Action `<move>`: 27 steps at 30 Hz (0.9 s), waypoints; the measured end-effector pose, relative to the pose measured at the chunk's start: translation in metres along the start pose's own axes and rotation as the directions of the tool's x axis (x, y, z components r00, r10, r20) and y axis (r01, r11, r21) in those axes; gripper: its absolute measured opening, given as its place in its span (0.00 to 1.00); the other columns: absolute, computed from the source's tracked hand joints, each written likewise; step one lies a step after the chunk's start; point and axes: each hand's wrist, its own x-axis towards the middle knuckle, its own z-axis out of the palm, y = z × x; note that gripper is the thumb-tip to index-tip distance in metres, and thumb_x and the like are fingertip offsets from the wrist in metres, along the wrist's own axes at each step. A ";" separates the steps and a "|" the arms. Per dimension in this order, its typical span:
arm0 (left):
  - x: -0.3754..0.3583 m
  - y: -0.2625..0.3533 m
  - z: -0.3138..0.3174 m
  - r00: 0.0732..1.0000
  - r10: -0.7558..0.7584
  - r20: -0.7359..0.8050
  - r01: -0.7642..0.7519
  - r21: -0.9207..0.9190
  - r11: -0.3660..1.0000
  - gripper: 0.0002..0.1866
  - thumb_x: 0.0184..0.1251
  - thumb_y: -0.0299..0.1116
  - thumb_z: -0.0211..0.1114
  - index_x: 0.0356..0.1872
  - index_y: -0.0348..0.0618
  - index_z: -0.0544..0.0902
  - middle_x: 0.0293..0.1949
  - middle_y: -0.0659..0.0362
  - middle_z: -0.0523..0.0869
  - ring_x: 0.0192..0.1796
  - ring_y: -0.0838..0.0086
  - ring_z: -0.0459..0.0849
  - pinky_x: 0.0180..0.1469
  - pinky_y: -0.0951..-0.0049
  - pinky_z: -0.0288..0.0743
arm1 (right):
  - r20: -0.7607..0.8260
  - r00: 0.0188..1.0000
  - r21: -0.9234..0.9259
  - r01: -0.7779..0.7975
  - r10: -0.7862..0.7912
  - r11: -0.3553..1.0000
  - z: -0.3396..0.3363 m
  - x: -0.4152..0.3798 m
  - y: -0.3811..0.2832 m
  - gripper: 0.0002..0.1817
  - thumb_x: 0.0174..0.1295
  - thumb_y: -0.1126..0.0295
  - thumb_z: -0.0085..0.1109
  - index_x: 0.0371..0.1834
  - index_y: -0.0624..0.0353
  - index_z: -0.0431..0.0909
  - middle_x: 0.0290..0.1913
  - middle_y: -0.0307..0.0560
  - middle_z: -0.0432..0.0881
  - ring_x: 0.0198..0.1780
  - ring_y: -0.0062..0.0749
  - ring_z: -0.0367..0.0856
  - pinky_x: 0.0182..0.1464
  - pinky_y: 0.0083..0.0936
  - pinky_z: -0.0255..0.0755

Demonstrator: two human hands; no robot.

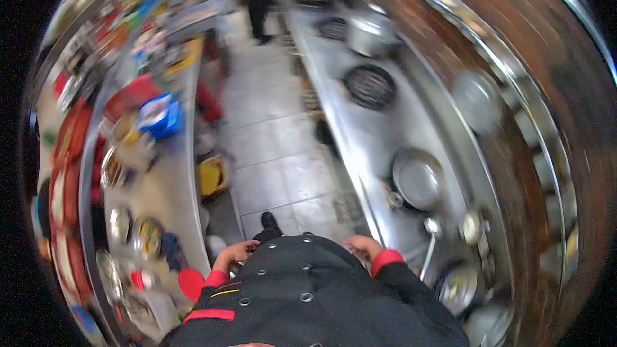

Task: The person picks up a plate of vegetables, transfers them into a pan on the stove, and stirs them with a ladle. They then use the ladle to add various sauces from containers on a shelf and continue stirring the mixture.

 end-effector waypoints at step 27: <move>0.182 -0.045 -0.128 0.883 0.330 0.333 -0.462 0.736 0.495 0.18 0.71 0.44 0.57 0.53 0.43 0.79 0.40 0.45 0.85 0.45 0.45 0.83 0.47 0.54 0.76 | -0.804 -0.262 0.589 -0.237 0.533 0.772 0.154 -0.295 0.175 0.20 0.56 0.65 0.62 0.53 0.52 0.74 0.52 0.56 0.81 0.57 0.52 0.78 0.58 0.42 0.73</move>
